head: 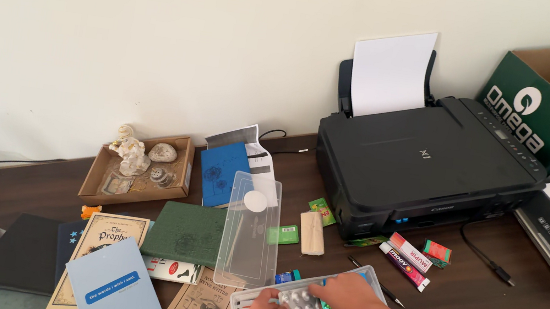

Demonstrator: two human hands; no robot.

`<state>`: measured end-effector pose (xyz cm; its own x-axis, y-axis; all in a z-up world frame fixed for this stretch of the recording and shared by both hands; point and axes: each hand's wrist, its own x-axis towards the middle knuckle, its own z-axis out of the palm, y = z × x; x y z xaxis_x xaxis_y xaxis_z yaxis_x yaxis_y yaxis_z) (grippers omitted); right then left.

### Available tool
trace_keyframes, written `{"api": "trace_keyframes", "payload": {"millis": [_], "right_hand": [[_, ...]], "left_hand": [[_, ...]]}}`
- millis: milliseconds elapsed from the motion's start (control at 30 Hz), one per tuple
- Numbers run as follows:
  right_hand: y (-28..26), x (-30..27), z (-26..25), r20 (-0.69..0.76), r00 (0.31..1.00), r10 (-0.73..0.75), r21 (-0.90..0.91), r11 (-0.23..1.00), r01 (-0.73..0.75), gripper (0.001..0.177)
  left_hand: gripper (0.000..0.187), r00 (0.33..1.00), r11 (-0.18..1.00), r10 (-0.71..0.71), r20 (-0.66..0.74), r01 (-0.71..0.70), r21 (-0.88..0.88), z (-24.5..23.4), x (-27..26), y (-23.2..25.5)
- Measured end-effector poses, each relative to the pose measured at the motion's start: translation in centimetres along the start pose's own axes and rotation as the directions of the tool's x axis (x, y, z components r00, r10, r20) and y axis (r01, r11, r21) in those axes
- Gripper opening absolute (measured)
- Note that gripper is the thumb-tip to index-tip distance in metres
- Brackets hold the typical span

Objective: The person sorts medicine items on a cluttered desk, picking up blister packs, pill strips, and small tubes one at a time and placing them into a clear plastic storage box. They hold up and turn over several packets before arranging them inside the box compartments.

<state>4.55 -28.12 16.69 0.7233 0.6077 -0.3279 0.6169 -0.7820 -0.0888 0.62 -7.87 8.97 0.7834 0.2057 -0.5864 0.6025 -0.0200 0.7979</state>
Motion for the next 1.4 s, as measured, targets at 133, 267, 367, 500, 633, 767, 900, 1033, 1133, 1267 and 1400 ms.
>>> {"api": "trace_keyframes", "payload": {"millis": [133, 267, 367, 500, 633, 767, 900, 1033, 1133, 1267, 1400], "right_hand": [[0.1, 0.2, 0.7, 0.017, 1.0, 0.012, -0.015, 1.0, -0.011, 0.036], [-0.3, 0.3, 1.2, 0.013, 0.999, 0.042, -0.007, 0.999, -0.042, 0.029], [-0.6, 0.1, 1.0, 0.003, 0.999, 0.045, -0.013, 0.999, -0.045, 0.03], [-0.8, -0.7, 0.7, 0.033, 0.999, 0.032, 0.042, 0.999, -0.033, 0.049], [-0.5, -2.6, 2.3, -0.195, 0.97, 0.143, 0.237, 0.967, -0.095, 0.045], [0.0, -4.2, 5.3, -0.34, 0.879, 0.334, 0.394, 0.899, -0.19, 0.036], [0.9, -5.3, 7.2, -0.361, 0.82, 0.444, 0.444, 0.855, -0.267, 0.029], [0.4, -6.1, 7.4, -0.467, 0.696, 0.545, 0.384, 0.834, -0.396, 0.037], [0.2, -6.3, 6.4, -0.344, 0.72, 0.602, 0.396, 0.789, -0.471, 0.034], [0.2, -6.1, 4.7, -0.275, 0.794, 0.541, 0.376, 0.821, -0.429, 0.036], [0.3, -5.7, 4.1, -0.348, 0.798, 0.492, 0.305, 0.864, -0.4, 0.041]], "left_hand": [[0.017, 0.99, 0.958, 0.139, -0.024, -0.128, 0.255, 1.0, 0.1, 0.4], [0.022, 0.961, 0.735, 0.277, 0.029, -0.231, 0.638, 2.2, 0.1, 1.1], [0.023, 0.956, 0.62, 0.291, 0.026, -0.21, 0.756, 3.1, 0.0, 1.5], [0.023, 0.972, 0.577, 0.235, 0.006, -0.145, 0.804, 3.3, 0.3, 1.6], [0.021, 0.978, 0.549, 0.206, 0.014, -0.127, 0.826, 2.9, 0.6, 1.2], [0.02, 0.98, 0.505, 0.199, 0.012, -0.113, 0.856, 2.5, 0.9, 0.5], [0.021, 0.974, 0.41, 0.207, 0.092, -0.172, 0.896, 3.5, 1.2, 0.2], [0.022, 0.978, 0.3, 0.145, 0.149, -0.187, 0.935, 4.4, 0.6, 0.4], [0.025, 0.976, 0.217, 0.09, 0.196, -0.212, 0.953, 4.9, -0.1, 1.4], [0.03, 0.974, 0.123, 0.03, 0.226, -0.228, 0.966, 5.3, -1.1, 2.8], [0.033, 0.973, 0.063, 0.016, 0.23, -0.231, 0.971, 5.2, -2.0, 3.4]]}}
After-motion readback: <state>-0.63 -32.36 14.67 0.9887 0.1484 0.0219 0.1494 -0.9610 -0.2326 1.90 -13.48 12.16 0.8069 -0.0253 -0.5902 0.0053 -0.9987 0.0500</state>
